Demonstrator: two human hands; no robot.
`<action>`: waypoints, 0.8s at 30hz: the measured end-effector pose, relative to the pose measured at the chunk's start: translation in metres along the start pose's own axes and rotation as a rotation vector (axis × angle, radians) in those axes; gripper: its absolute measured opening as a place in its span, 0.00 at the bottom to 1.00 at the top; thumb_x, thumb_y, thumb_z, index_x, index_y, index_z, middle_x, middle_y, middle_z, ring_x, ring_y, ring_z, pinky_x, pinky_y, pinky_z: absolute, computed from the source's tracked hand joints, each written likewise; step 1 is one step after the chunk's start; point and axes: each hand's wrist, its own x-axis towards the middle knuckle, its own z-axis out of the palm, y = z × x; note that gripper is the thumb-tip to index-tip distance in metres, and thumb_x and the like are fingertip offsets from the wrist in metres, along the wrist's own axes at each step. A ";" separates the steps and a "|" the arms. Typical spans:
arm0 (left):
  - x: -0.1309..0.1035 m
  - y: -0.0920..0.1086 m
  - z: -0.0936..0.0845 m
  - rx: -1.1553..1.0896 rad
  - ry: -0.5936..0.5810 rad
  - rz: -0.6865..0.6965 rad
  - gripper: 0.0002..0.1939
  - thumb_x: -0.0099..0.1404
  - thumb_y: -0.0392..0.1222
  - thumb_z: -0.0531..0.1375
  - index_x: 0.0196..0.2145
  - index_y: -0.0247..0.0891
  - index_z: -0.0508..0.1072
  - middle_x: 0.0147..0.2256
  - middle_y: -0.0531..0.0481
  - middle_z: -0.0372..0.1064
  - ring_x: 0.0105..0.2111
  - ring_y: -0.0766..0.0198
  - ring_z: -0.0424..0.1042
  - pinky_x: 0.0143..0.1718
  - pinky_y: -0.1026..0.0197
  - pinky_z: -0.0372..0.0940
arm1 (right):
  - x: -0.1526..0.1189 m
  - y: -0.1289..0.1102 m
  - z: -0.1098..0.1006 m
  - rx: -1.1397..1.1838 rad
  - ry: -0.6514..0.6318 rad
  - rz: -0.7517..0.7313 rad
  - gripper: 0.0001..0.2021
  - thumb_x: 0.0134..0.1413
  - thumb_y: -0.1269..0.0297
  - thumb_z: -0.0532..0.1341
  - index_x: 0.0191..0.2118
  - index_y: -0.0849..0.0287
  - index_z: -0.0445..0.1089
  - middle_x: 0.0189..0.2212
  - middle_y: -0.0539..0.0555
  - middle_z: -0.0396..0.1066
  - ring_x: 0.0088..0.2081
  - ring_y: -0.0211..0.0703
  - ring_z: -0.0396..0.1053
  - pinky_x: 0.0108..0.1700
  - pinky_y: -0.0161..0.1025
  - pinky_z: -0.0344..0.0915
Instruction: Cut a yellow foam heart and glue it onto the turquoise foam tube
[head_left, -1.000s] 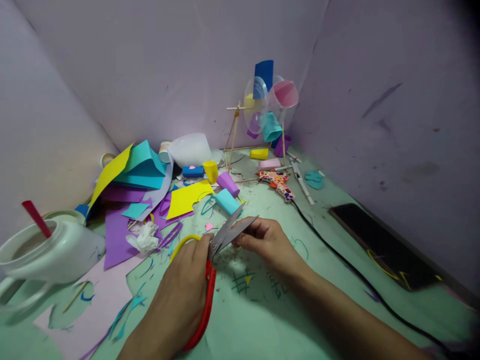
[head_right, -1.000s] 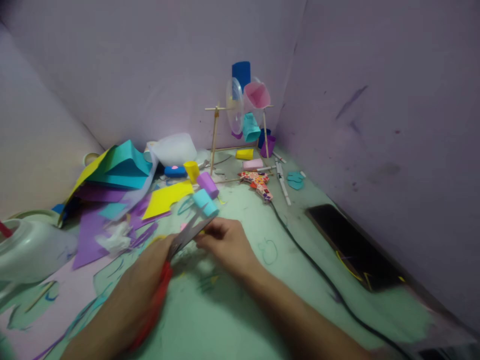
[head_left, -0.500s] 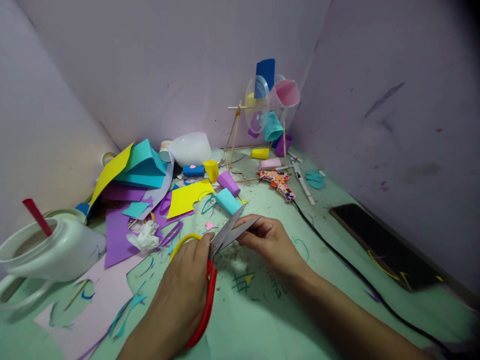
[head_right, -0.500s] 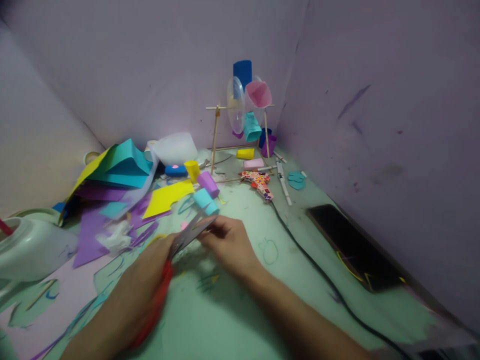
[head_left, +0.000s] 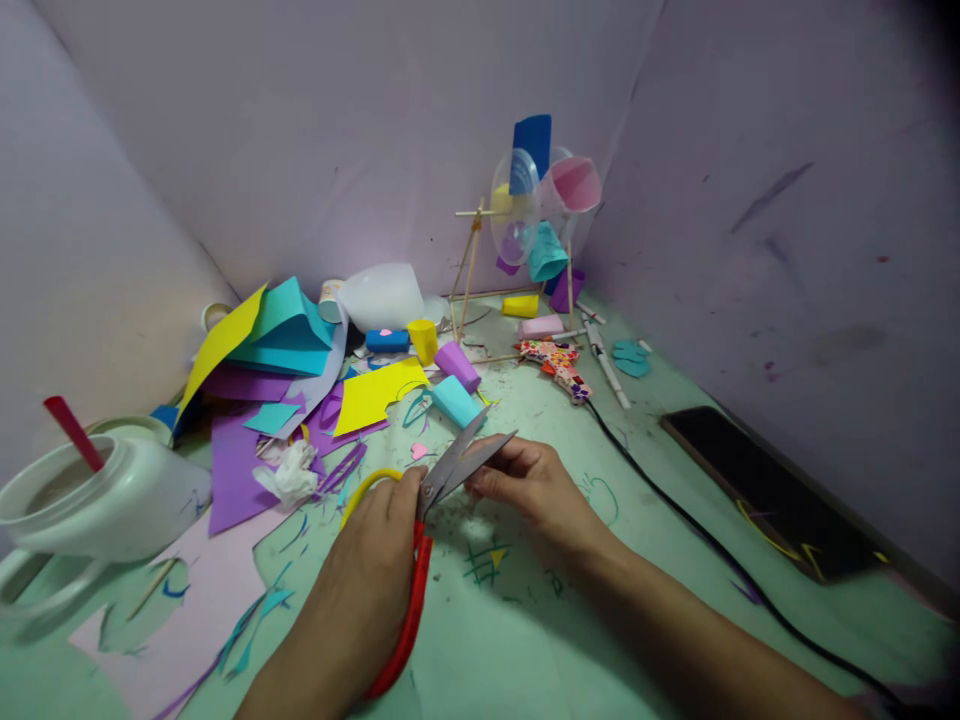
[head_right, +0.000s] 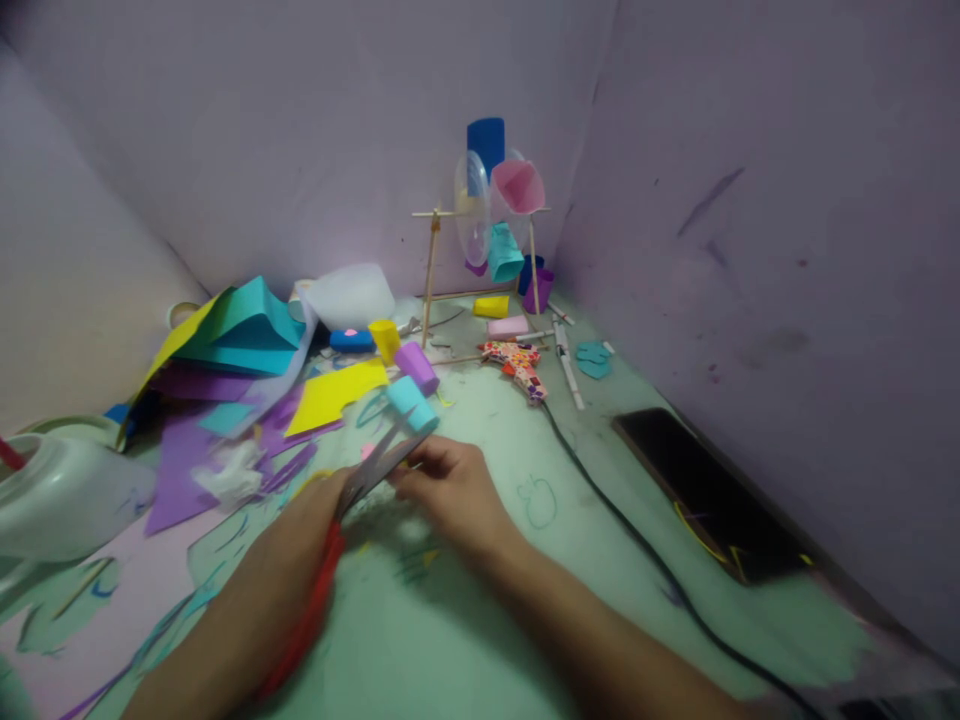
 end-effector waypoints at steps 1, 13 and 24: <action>0.000 0.000 0.000 -0.004 0.000 -0.001 0.23 0.62 0.32 0.46 0.54 0.37 0.62 0.43 0.40 0.67 0.44 0.51 0.67 0.44 0.48 0.64 | 0.000 0.000 0.000 0.001 0.001 0.003 0.06 0.34 0.71 0.65 0.26 0.59 0.76 0.21 0.48 0.72 0.25 0.37 0.66 0.31 0.35 0.62; -0.002 -0.003 0.000 0.104 -0.029 0.030 0.26 0.60 0.28 0.46 0.56 0.39 0.58 0.46 0.39 0.66 0.46 0.53 0.66 0.45 0.49 0.63 | 0.001 -0.001 -0.004 -0.143 -0.002 -0.073 0.07 0.38 0.70 0.63 0.28 0.57 0.77 0.24 0.49 0.74 0.28 0.40 0.69 0.35 0.38 0.64; 0.003 -0.004 -0.009 0.278 -0.068 0.044 0.23 0.61 0.30 0.44 0.53 0.37 0.60 0.38 0.42 0.66 0.41 0.54 0.67 0.42 0.50 0.64 | 0.002 -0.010 -0.008 -0.387 -0.010 -0.186 0.04 0.41 0.71 0.64 0.26 0.59 0.76 0.25 0.52 0.75 0.30 0.42 0.71 0.35 0.38 0.65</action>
